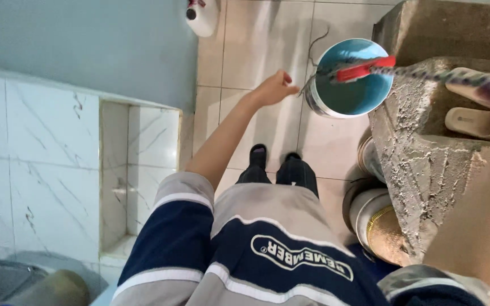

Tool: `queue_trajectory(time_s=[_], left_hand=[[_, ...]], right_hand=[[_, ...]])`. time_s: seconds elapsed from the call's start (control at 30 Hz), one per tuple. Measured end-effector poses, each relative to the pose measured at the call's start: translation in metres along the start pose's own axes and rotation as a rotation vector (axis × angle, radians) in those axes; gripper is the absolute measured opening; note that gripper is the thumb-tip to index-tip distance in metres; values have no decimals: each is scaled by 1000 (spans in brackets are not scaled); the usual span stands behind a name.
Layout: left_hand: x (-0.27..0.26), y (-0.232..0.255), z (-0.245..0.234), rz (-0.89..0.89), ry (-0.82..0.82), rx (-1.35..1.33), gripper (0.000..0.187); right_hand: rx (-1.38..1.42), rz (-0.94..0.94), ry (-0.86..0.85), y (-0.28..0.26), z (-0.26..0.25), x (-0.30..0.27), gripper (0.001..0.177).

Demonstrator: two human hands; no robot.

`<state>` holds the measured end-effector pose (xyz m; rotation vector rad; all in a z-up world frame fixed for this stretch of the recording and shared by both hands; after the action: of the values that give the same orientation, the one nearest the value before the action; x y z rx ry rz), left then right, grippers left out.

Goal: The person mops the floor, moves two chairs aside to mop the newly cleared area, and then carries a bucket of water to a different spot to dip the mop.

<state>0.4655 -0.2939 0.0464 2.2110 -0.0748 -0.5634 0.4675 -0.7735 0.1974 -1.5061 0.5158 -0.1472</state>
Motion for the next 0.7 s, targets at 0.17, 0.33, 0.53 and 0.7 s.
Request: queue_trajectory(time_s=[0.17,0.33,0.53,0.7], left_hand=[[49,-60,58,-57,-77,36,58],[77,-100,106,-202,-153,-29,54],[107,-120,137,-524,-200,-341,48],[132,-153,174,-679,-208,-597,45]], right_hand=[[96,53,237,43,29,-38,33],[278,147,330,152,14,3,27],[279,175,318,249,21,33,16],[236,255,312,304,29,30,14]])
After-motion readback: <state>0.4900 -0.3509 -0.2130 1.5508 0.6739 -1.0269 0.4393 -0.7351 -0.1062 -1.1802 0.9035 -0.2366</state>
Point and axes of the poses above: each hand's wrist, its own x-axis towards the middle knuckle, its own z-axis out of the palm, y = z × x, the point moved 2 cm from there along x, towards the middle knuckle, and after that the axes turned 10 degrees about x, right-handed, at the moved point
